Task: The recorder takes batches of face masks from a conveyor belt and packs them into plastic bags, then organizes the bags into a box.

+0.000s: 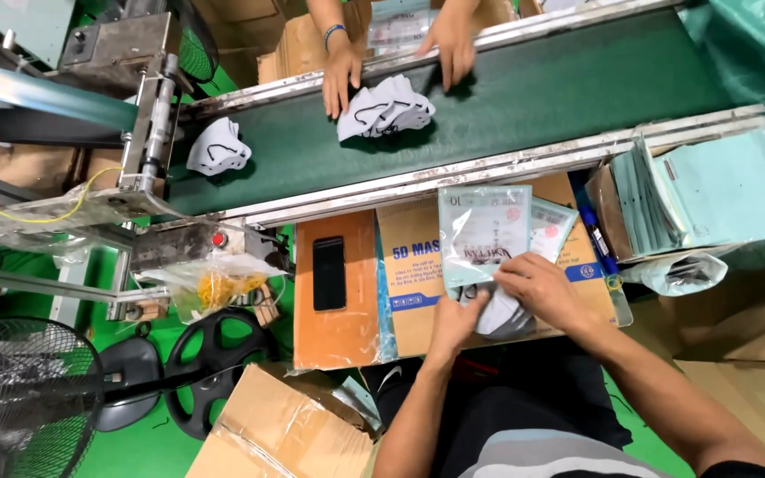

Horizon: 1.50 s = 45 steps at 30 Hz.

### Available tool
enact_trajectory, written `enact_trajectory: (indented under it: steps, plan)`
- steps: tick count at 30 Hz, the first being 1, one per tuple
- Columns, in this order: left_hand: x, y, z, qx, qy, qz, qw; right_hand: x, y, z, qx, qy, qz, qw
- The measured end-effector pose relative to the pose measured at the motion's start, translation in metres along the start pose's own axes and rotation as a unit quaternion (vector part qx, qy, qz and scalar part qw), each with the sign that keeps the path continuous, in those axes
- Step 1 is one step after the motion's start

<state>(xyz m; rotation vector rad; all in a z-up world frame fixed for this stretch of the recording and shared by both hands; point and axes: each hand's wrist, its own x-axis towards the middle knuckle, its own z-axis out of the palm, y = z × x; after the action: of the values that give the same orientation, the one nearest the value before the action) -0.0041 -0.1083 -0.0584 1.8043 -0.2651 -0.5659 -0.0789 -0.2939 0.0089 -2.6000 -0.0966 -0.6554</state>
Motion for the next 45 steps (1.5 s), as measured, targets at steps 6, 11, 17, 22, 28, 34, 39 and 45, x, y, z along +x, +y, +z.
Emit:
enact_trajectory:
  steps: [6, 11, 17, 22, 28, 34, 39, 45]
  plan:
    - [-0.008, 0.000, -0.009, -0.042, 0.051, 0.066, 0.996, 0.004, -0.010, -0.011, 0.134, 0.033, -0.046, 0.989]
    - [-0.017, -0.010, 0.003, -0.176, 0.059, 0.069, 0.980, -0.088, 0.083, 0.098, 0.478, 0.105, 0.370, 0.790]
    - [-0.010, -0.007, 0.000, -0.092, 0.043, 0.061, 0.993, -0.039, 0.010, 0.053, 0.606, -0.039, 0.491, 0.625]
    - [-0.025, -0.012, -0.002, -0.351, -0.115, -0.057, 0.927, -0.036, 0.000, 0.051, 0.608, 0.123, 0.558, 0.552]
    - [-0.019, -0.059, 0.027, -0.313, -0.088, -0.066, 0.943, -0.020, -0.011, 0.054, 0.582, 0.096, 0.512, 0.624]
    - [-0.022, -0.088, 0.017, -0.572, -0.058, -0.109, 0.811, -0.066, -0.027, 0.100, 0.554, 0.015, 0.483, 0.678]
    - [-0.028, 0.050, -0.002, -0.659, -0.015, -0.144, 0.738, -0.041, -0.043, 0.099, 0.549, 0.047, 0.491, 0.675]
    - [-0.030, -0.011, -0.004, -0.489, -0.021, -0.023, 0.872, -0.062, -0.062, 0.053, 0.554, -0.149, 0.417, 0.705]
